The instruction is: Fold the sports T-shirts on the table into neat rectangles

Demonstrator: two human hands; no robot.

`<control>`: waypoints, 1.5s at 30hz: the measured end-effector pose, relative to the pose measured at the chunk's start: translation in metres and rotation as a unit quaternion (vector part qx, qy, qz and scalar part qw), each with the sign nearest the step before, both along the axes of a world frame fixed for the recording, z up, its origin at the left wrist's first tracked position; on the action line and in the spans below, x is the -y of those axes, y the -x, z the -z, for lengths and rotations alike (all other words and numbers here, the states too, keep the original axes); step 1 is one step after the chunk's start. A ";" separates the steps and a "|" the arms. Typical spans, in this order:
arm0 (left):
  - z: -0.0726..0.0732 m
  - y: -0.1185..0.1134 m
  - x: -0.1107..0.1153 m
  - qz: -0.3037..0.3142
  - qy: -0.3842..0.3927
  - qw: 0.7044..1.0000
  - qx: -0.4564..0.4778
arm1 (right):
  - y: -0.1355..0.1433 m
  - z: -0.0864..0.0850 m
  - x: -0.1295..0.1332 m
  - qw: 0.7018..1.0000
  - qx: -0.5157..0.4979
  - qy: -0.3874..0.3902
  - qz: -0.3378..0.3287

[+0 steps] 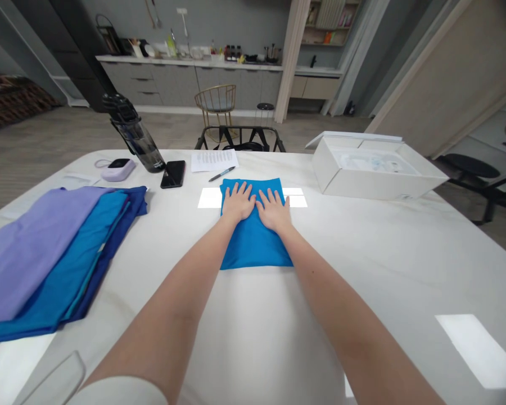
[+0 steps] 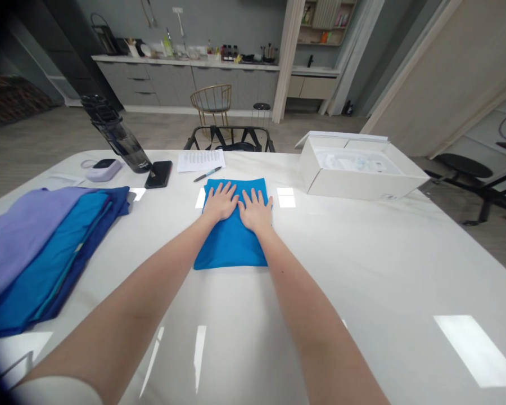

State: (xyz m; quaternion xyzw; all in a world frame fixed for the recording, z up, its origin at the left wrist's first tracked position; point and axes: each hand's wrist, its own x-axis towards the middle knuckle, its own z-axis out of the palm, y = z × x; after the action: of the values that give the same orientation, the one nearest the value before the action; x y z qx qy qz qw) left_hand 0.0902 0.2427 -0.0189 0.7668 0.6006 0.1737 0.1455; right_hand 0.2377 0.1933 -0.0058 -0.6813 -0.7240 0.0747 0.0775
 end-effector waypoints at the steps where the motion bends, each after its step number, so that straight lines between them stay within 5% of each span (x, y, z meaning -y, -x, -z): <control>1: 0.000 0.000 0.000 -0.002 0.000 1.000 0.000 | -0.001 -0.001 0.011 1.000 0.002 -0.001 -0.007; 9: -0.005 -0.001 0.005 -0.004 -0.006 1.000 0.000 | -0.014 -0.003 0.122 0.999 0.004 -0.024 -0.043; 13: -0.012 -0.004 0.014 0.011 -0.066 0.998 -0.011 | -0.020 -0.001 0.150 0.999 0.001 -0.034 -0.038; 18: -0.022 -0.013 0.049 0.050 -0.064 0.996 -0.040 | -0.021 -0.003 0.151 0.999 0.003 -0.034 -0.029; 21: -0.022 -0.017 0.091 0.022 -0.040 0.998 -0.031 | -0.019 -0.004 0.150 0.999 0.002 -0.043 -0.029; 28: -0.014 0.006 0.187 0.069 -0.038 0.994 -0.079 | -0.019 -0.008 0.154 0.999 -0.003 -0.029 -0.026; 45: -0.023 0.059 0.270 0.082 0.041 0.989 -0.118 | -0.021 -0.011 0.169 1.000 0.012 0.022 0.010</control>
State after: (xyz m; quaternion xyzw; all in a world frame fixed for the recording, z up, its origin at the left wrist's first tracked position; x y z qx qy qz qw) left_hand 0.0315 -0.0276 0.0045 0.8218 0.5555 0.0442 0.1187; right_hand 0.2592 0.0243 0.0048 -0.6909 -0.7162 0.0820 0.0543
